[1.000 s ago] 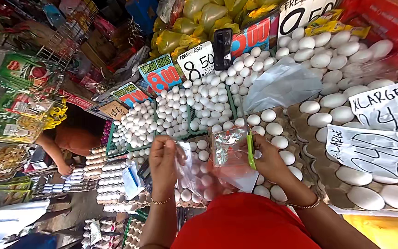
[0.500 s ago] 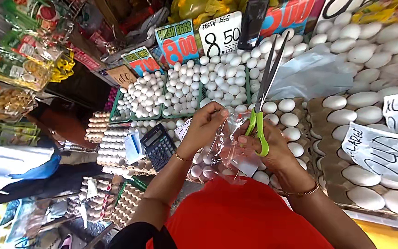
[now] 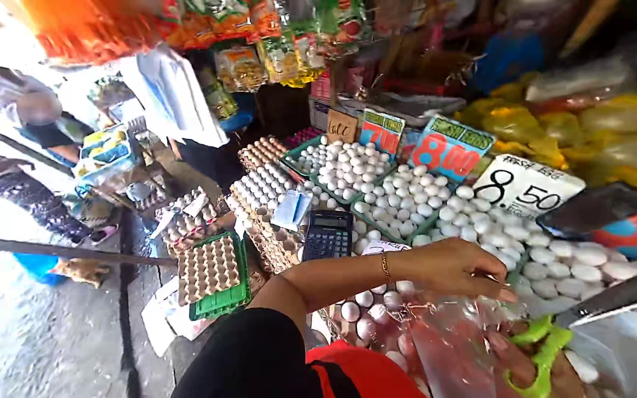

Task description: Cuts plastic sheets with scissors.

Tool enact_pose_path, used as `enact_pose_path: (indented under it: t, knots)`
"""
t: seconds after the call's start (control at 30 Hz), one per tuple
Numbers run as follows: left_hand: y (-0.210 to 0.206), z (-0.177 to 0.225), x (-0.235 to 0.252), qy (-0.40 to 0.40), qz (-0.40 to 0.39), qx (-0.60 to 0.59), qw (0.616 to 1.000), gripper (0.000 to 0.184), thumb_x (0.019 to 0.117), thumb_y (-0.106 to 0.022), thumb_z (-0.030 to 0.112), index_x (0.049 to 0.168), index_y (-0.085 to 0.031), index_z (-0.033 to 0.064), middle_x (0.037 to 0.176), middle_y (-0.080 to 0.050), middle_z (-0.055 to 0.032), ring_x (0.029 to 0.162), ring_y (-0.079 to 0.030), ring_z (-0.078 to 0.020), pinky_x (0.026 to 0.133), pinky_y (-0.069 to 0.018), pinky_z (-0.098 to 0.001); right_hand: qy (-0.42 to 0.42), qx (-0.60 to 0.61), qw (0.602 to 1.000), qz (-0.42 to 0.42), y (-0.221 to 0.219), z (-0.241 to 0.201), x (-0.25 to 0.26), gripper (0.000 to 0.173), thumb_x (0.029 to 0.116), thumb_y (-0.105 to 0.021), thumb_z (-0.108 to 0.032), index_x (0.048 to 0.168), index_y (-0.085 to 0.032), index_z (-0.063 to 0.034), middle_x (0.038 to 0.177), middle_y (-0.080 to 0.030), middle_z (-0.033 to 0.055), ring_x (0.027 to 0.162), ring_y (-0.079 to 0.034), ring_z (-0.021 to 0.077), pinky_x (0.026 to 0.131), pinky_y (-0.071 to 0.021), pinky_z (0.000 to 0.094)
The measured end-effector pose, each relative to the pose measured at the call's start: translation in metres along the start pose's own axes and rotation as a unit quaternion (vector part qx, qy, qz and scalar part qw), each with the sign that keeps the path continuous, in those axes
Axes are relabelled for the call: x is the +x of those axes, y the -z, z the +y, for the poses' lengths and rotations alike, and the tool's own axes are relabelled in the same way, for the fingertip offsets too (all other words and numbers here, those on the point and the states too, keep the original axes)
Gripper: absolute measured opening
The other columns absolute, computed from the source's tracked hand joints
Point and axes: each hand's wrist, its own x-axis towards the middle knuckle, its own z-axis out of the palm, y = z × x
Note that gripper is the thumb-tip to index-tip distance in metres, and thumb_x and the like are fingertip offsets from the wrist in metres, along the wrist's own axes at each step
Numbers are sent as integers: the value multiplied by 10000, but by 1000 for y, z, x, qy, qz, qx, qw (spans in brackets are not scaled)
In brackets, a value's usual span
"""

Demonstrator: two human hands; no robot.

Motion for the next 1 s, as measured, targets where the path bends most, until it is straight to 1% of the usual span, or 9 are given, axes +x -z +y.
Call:
enact_pose_path:
  t: [0.13,0.27,0.37,0.57,0.7,0.77,0.87,0.93,1.0]
  knots:
    - [-2,-7,-3,-3,11,2,1000,385,1039,-563,143,710,-624,-45,574,-492,-38,546,-458,-100,553,-358,-290,0,-21,1000,9,3,1,0,327,852,-615,105,1060,-604,-148,850,-727,-134,730,-680,-10,666,-574,161]
    - [3,-12,-3,21,-18,-81,996,195,1009,-591,59,926,-686,-90,717,-619,-79,621,-535,-68,602,-440,-234,2,-23,1000,7,9,2,0,314,855,-595,113,1031,-615,-146,830,-734,-117,707,-680,-7,649,-567,156]
    - [10,-18,0,32,-4,-92,995,162,990,-619,53,966,-696,-87,774,-655,-90,658,-573,-70,633,-478,-234,9,-45,999,14,16,3,2,300,877,-572,118,1028,-626,-136,840,-747,-111,740,-702,8,694,-589,176]
    - [50,-31,32,128,207,26,970,262,1054,-547,125,1000,-688,-89,832,-673,-150,747,-636,-186,742,-540,-369,17,-127,989,68,31,-1,-1,181,942,-563,61,1074,-548,-62,862,-733,-81,758,-709,30,685,-599,198]
    - [23,-22,36,-20,343,70,936,173,1006,-598,55,1048,-713,-68,928,-729,-149,856,-709,-202,821,-590,-405,38,-122,989,81,37,-5,-7,177,951,-560,53,1069,-565,-79,905,-739,-87,823,-718,40,791,-613,227]
    - [-16,-17,26,-163,303,101,934,183,972,-618,40,1045,-755,-57,1013,-759,-156,960,-730,-219,906,-574,-398,57,-115,989,79,43,-2,-11,107,994,-567,-69,1098,-566,-92,974,-758,-63,875,-728,56,802,-601,219]
    - [-75,-22,6,-278,167,111,939,170,942,-647,59,1018,-797,33,1088,-760,-139,1067,-701,-283,999,-503,-460,65,-52,991,108,47,2,-17,320,973,-668,-445,1149,-614,-183,1009,-758,-84,906,-724,72,812,-603,248]
    - [-101,-33,-7,-278,87,97,952,176,932,-660,51,1036,-802,58,1133,-746,-141,1116,-679,-305,1022,-469,-495,45,-27,987,149,42,1,-23,223,992,-663,-359,1140,-607,-202,977,-742,-138,906,-705,15,828,-591,219]
    - [-115,-44,-17,-259,51,84,961,188,922,-660,38,1040,-802,68,1162,-735,-143,1141,-664,-311,1026,-461,-505,21,-26,986,164,41,3,-29,138,990,-584,-66,1109,-609,-133,944,-753,-95,877,-712,23,823,-595,219]
